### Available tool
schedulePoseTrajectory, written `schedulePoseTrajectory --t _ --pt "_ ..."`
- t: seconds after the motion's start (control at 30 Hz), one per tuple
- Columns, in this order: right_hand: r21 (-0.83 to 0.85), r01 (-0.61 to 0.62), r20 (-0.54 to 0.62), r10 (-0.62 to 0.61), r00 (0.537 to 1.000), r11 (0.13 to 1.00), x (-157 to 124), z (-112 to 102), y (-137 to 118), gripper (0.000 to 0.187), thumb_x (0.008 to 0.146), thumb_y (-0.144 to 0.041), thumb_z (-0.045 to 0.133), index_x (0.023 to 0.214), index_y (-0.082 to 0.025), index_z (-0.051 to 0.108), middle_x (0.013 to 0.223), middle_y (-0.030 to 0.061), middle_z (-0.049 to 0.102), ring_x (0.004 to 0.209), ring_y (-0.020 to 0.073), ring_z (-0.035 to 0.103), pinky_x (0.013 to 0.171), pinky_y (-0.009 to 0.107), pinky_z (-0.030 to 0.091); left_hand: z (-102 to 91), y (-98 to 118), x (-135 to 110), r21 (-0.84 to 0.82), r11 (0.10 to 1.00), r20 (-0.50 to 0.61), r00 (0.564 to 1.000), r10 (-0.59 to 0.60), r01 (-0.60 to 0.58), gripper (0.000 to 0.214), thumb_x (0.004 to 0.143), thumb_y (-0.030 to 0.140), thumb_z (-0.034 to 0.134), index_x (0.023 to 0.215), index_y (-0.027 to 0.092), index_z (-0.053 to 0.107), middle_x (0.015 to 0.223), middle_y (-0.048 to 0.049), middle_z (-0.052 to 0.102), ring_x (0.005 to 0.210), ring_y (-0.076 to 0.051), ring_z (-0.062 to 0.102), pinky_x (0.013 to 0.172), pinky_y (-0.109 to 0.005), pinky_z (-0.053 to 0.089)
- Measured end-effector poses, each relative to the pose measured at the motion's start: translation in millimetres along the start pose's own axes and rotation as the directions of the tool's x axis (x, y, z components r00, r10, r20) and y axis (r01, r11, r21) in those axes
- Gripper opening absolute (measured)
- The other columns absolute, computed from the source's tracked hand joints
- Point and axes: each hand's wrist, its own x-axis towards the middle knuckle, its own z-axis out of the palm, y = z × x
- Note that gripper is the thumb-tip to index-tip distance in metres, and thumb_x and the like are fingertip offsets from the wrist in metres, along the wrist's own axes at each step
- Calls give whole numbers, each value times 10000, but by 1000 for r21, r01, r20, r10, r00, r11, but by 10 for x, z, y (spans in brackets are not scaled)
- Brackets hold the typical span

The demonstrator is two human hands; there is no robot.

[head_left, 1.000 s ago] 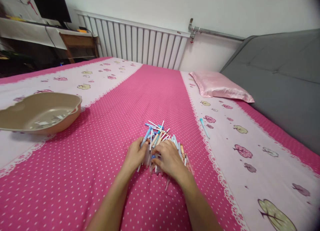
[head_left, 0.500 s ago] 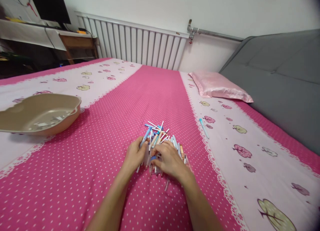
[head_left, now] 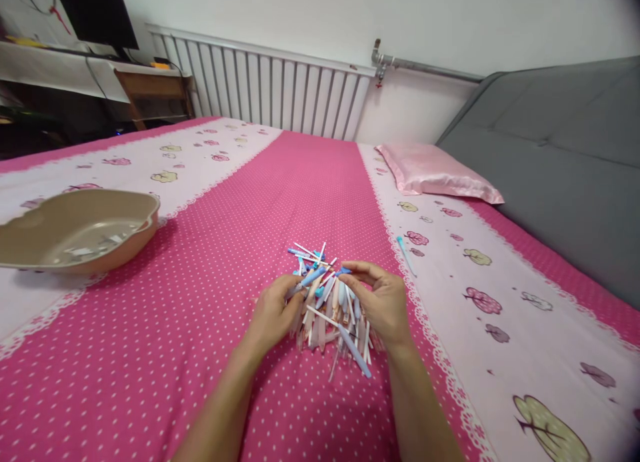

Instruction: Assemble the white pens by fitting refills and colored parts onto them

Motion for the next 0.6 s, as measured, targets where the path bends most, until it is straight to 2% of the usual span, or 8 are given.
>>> schedulePoseTrajectory --t 0.23,0.5,0.6 --pt "7 35 -3 -35 999 999 -9 4 -3 177 692 -268 695 858 -207 695 800 16 706 723 159 654 713 290 522 -12 16 4 -14 997 49 996 73 -73 215 799 220 474 947 187 627 926 -47 642 852 -174 566 777 -281 417" --pt "-50 102 30 -101 994 994 -25 15 -36 171 702 -268 680 863 -213 700 855 32 701 767 179 649 750 333 520 -25 49 -2 -150 988 30 999 32 -27 212 757 217 513 901 220 669 899 -47 647 863 -200 566 807 -297 415" --pt "-82 131 32 -129 991 988 -31 20 -46 173 706 -272 675 868 -219 703 860 35 696 763 179 643 742 336 523 -29 51 -5 -135 990 24 999 45 -41 215 755 202 515 903 219 671 897 -46 650 860 -198 570 799 -292 419"
